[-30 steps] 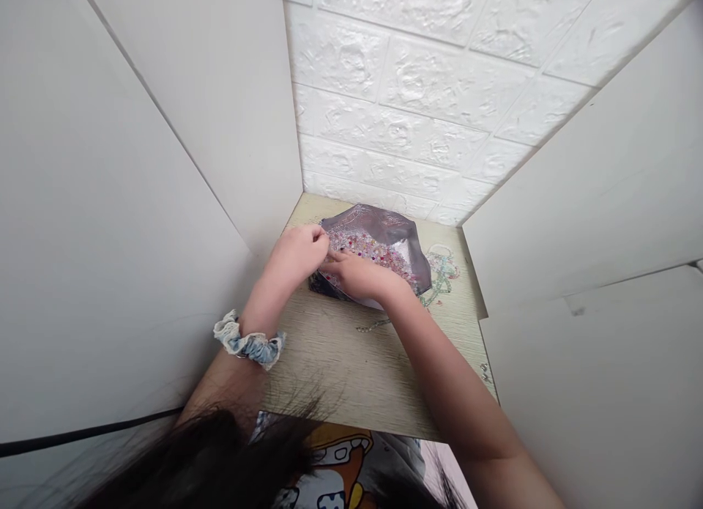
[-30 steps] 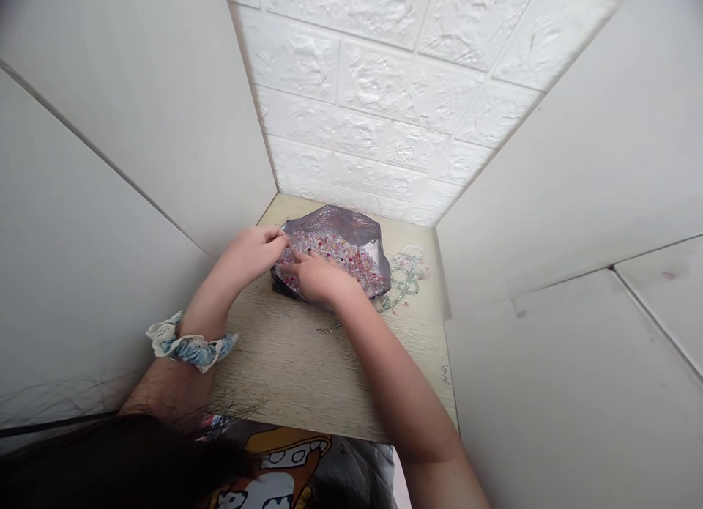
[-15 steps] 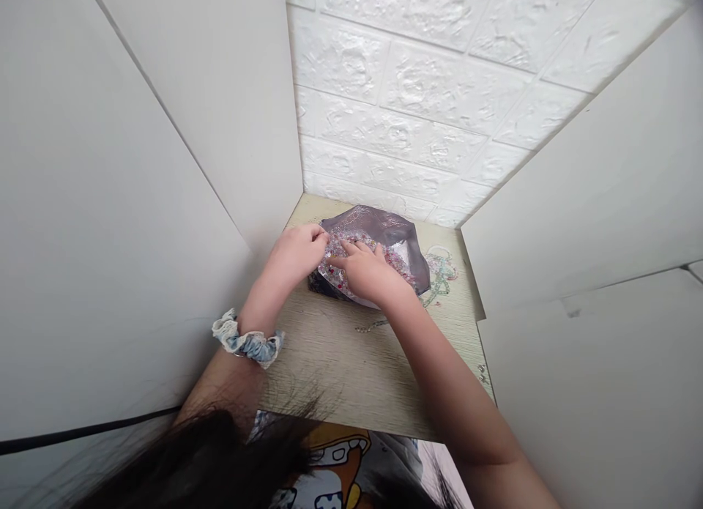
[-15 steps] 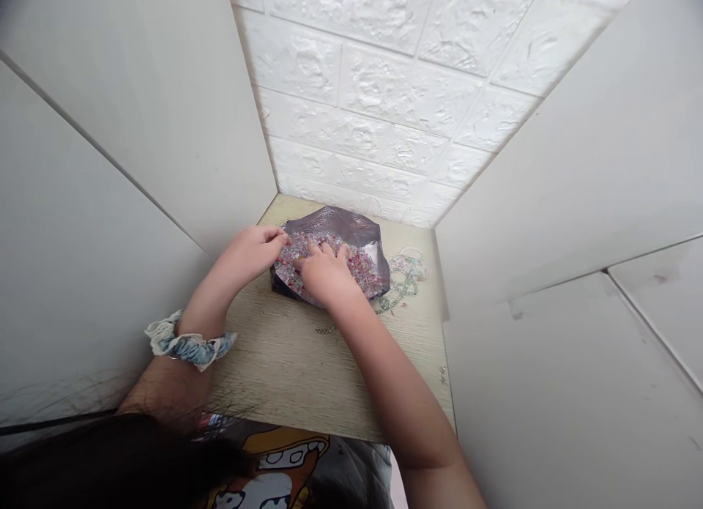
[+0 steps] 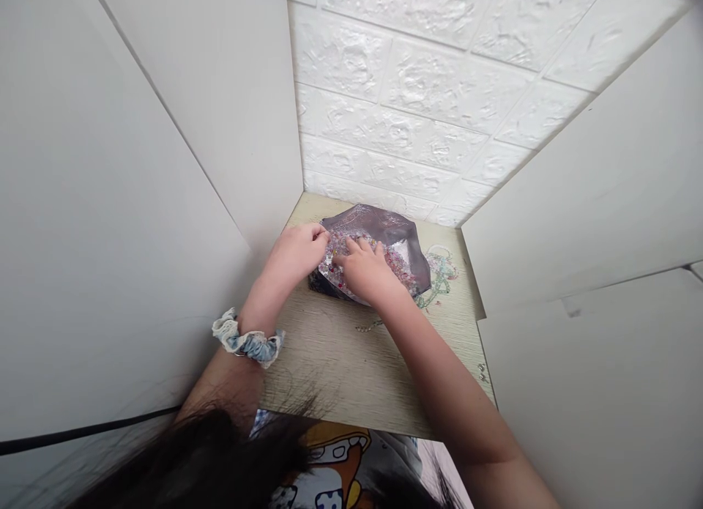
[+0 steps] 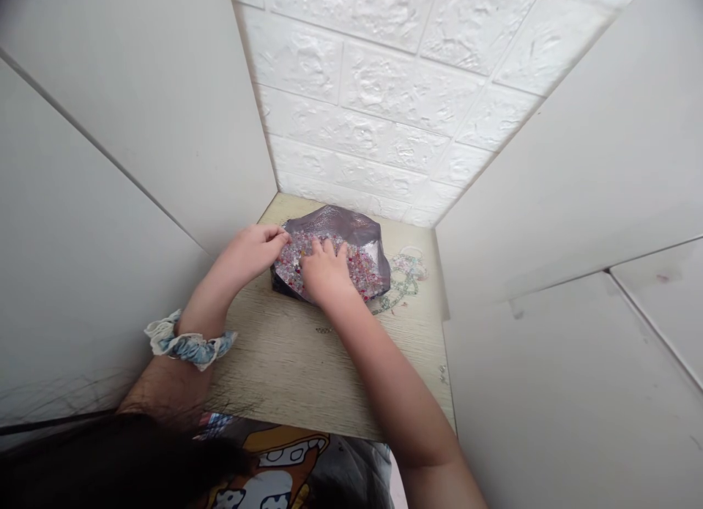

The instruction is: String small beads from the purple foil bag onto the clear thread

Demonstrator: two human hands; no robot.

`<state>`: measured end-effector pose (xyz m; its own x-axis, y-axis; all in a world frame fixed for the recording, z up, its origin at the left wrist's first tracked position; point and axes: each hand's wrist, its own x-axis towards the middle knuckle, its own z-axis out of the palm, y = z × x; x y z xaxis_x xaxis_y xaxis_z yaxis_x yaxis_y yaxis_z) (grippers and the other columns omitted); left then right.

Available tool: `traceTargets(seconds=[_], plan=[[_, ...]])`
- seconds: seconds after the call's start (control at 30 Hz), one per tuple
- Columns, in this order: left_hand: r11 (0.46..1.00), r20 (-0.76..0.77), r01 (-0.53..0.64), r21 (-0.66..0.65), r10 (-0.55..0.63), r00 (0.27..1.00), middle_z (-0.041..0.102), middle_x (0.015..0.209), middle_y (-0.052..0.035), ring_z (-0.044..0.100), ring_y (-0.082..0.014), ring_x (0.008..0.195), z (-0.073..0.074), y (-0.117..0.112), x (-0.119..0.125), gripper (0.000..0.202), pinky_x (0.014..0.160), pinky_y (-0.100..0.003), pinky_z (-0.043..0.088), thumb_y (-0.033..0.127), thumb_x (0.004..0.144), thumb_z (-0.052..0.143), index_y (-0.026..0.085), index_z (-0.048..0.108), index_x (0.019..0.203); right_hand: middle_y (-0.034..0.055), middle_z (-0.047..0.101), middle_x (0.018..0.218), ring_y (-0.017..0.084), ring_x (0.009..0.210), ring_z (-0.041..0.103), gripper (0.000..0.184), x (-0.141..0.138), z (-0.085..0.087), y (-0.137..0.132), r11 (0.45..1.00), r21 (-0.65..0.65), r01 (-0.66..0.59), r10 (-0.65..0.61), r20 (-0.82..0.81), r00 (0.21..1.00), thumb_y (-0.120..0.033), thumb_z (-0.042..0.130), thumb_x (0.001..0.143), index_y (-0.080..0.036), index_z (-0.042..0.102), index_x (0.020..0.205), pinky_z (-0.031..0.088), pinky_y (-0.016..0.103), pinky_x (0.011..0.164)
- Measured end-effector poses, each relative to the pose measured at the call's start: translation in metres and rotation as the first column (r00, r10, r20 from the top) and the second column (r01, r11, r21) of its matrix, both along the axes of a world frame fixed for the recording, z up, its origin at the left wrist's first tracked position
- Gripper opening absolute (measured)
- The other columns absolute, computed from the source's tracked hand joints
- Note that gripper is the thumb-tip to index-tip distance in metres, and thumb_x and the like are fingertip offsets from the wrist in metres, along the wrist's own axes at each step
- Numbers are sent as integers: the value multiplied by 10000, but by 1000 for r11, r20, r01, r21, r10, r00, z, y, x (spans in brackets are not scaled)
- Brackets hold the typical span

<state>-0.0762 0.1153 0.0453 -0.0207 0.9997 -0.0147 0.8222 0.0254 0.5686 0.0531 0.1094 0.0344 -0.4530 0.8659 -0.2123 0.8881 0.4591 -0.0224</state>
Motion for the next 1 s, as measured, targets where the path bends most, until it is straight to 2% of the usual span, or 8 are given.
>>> traceTargets(seconds=[0.1, 0.27, 0.43, 0.63, 0.8, 1.0], plan=[[1000, -8, -15, 2, 15, 1000, 538, 571, -13, 444, -144, 574, 0, 0, 1, 272, 532, -246, 279, 347, 734, 357, 184, 546, 626, 165, 277, 1337, 325, 1219, 235, 360, 2, 0, 0, 997, 62, 44, -46, 18, 999, -111, 328, 806, -148, 542, 1092, 146, 576, 945], [999, -11, -44, -22, 44, 999, 568, 628, -18, 453, -140, 590, 0, 0, 1, 285, 520, -239, 281, 350, 734, 353, 176, 569, 665, 111, 263, 1354, 307, 1224, 236, 382, 3, 4, -1, 997, -52, -51, 50, -24, 998, -107, 364, 792, -248, 537, 1103, 175, 570, 934], [999, -7, -47, 7, 47, 999, 572, 639, -13, 461, -137, 596, -1, 0, 1, 270, 526, -238, 285, 340, 730, 363, 178, 569, 660, 143, 371, 1270, 304, 1185, 293, 384, 4, 7, -2, 1000, -14, 21, -21, -1, 1000, -68, 336, 778, -180, 570, 1062, 208, 547, 934], [999, -10, -45, 14, 45, 999, 543, 594, -8, 443, -133, 572, 0, 0, 1, 263, 513, -240, 269, 342, 726, 365, 180, 545, 623, 118, 328, 1308, 296, 1209, 270, 426, 7, 7, -1, 998, -57, 0, -3, -48, 999, -55, 316, 785, -228, 546, 1098, 187, 554, 942], [999, -5, -49, 16, 49, 999, 511, 562, -4, 428, -128, 559, 1, -1, 2, 254, 505, -239, 265, 336, 723, 369, 176, 514, 589, 132, 294, 1331, 308, 1212, 261, 416, 6, 4, -1, 998, -50, -43, 39, -74, 996, -58, 323, 785, -221, 547, 1095, 191, 560, 936], [999, -8, -49, 7, 49, 999, 529, 582, -8, 442, -135, 577, -1, 0, 2, 264, 505, -239, 274, 346, 725, 368, 176, 533, 607, 132, 372, 1267, 306, 1178, 304, 369, 6, 4, 0, 999, -19, -40, 38, -94, 995, -44, 339, 759, -181, 595, 987, 214, 559, 930]])
